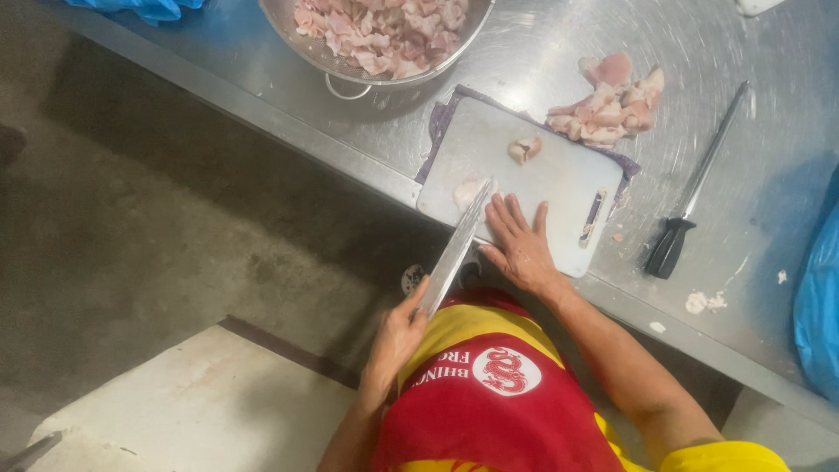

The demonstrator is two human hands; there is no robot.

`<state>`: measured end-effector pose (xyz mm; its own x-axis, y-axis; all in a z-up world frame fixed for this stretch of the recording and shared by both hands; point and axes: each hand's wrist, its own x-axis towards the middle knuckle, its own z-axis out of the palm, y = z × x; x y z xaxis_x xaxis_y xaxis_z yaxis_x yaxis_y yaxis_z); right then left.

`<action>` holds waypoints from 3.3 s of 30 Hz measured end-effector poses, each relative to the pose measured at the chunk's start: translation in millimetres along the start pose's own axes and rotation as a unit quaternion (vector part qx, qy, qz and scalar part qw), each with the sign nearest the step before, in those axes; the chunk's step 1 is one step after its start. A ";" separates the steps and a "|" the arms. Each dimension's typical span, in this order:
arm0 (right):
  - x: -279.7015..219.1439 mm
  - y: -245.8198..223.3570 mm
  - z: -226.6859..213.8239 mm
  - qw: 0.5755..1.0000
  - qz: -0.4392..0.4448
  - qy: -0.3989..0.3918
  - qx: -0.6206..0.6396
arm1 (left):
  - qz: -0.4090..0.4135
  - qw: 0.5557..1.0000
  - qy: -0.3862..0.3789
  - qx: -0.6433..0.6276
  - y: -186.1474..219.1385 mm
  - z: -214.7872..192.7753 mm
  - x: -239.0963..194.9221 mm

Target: The person slices meat on a cutting board using a knife, moving the pieces to a pile on the table.

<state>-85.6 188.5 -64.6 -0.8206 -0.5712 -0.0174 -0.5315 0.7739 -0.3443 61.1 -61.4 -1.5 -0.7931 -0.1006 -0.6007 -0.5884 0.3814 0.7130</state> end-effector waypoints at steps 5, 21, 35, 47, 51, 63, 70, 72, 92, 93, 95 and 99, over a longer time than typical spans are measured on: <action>0.6 -0.1 0.8 1.000 0.003 0.001 0.016 | 0.106 0.992 0.018 -0.059 7.1 17.0 41.5; 19.4 5.9 14.0 0.979 0.009 0.203 0.000 | 0.331 0.932 0.141 -0.042 13.9 64.1 88.4; 26.7 113.4 -49.6 0.762 0.089 0.384 0.513 | -0.098 0.981 -0.020 -0.166 -80.4 -2.7 -47.6; 258.5 -43.9 -234.1 0.722 -0.117 0.371 0.572 | -0.153 0.931 0.160 -0.290 -41.9 -30.5 -78.6; 363.1 -104.7 -198.1 0.749 -0.008 0.310 0.585 | -0.089 0.924 0.185 -0.323 -41.8 -25.7 -85.0; 106.8 14.5 -55.0 0.868 0.159 0.251 0.398 | -0.101 0.955 0.109 -0.257 -49.4 -7.3 -62.2; 18.7 12.9 -26.8 0.965 0.120 0.108 0.205 | 0.261 0.945 0.195 -0.015 -9.1 4.6 4.9; 14.1 1.2 -24.2 0.990 0.031 0.061 0.122 | 0.112 0.987 0.106 -0.055 7.7 2.9 10.3; 45.5 -29.1 -14.0 0.997 -0.069 -0.026 -0.010 | -0.125 0.946 0.013 -0.298 41.4 -4.8 -1.9; 45.8 -29.8 -13.7 0.997 -0.067 -0.025 -0.015 | -0.113 0.948 0.012 -0.297 40.8 -3.3 2.5; 46.4 -30.5 -13.5 0.997 -0.067 -0.024 -0.022 | -0.091 0.951 0.011 -0.296 34.9 3.7 12.7; 45.6 -34.5 -14.4 0.997 -0.060 -0.025 -0.028 | 0.042 0.971 0.081 -0.220 22.3 24.2 47.3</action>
<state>-107.7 139.8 -40.0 -0.7390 -0.6731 -0.0270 -0.6376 0.7119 -0.2944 14.2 -35.4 -22.7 -0.8346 -0.2424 -0.4946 -0.5028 -0.0311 0.8638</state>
